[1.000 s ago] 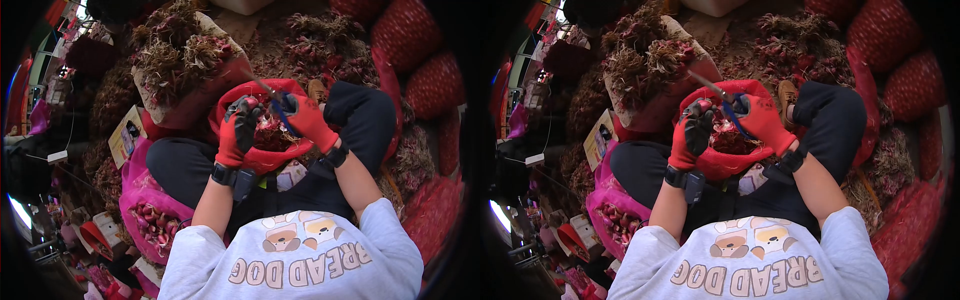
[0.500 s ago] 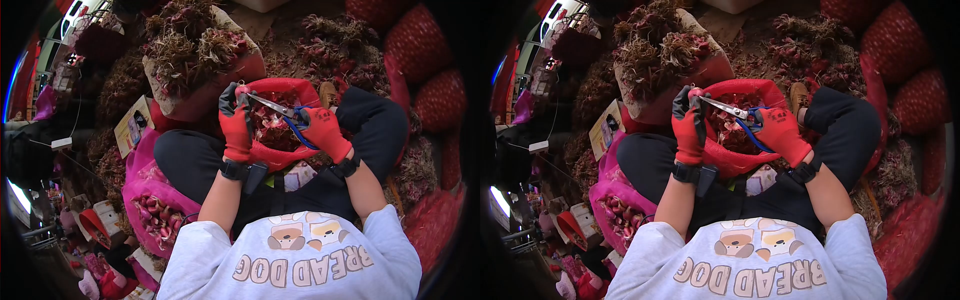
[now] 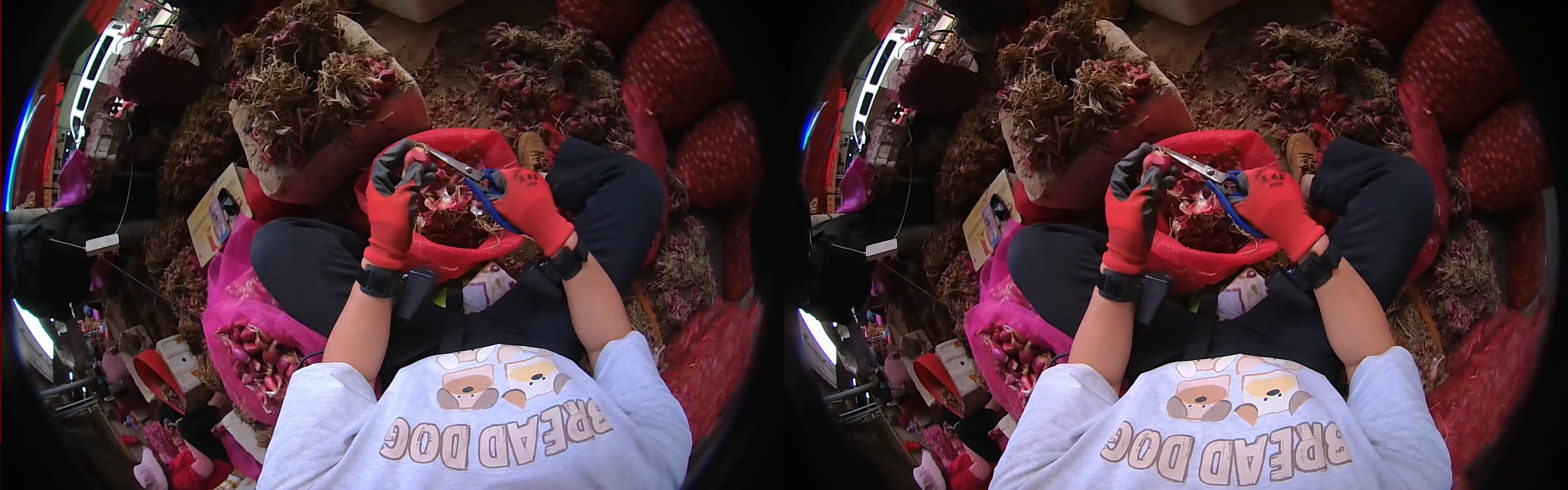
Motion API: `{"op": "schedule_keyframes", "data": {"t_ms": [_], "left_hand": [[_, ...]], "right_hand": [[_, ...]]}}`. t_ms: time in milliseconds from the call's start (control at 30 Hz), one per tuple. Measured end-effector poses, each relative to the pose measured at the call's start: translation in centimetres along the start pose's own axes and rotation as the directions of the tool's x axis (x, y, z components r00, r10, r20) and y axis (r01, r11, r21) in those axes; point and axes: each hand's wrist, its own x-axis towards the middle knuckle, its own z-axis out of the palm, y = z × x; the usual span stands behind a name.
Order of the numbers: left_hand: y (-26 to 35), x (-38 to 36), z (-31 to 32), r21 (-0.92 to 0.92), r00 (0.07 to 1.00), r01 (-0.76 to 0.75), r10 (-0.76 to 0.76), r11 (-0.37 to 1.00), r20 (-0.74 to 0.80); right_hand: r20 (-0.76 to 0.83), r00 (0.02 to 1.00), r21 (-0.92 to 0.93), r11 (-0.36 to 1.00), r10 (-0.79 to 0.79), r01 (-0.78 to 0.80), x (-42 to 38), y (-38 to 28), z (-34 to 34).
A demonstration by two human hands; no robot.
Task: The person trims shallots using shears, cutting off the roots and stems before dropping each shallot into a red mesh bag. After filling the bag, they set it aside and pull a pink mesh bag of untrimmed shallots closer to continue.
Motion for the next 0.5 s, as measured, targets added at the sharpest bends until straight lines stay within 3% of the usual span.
{"op": "schedule_keyframes", "data": {"t_ms": [100, 300, 500], "left_hand": [[-0.1, -0.1, -0.3, -0.112, 0.993, 0.100, -0.107, 0.989, -0.058], [0.1, 0.3, -1.4, -0.174, 0.988, 0.022, -0.048, 0.985, -0.147], [0.6, 0.1, -0.8, -0.015, 0.999, 0.020, -0.021, 1.000, -0.033]], "right_hand": [[-0.079, 0.995, 0.023, 0.998, -0.057, 0.059, 0.1, 0.2, -0.6], [0.025, 0.995, 0.090, 0.992, -0.093, 0.090, 0.0, -1.8, -2.9], [0.072, 0.997, 0.082, 0.996, -0.038, 0.032, 0.3, -2.0, -2.7]]}}
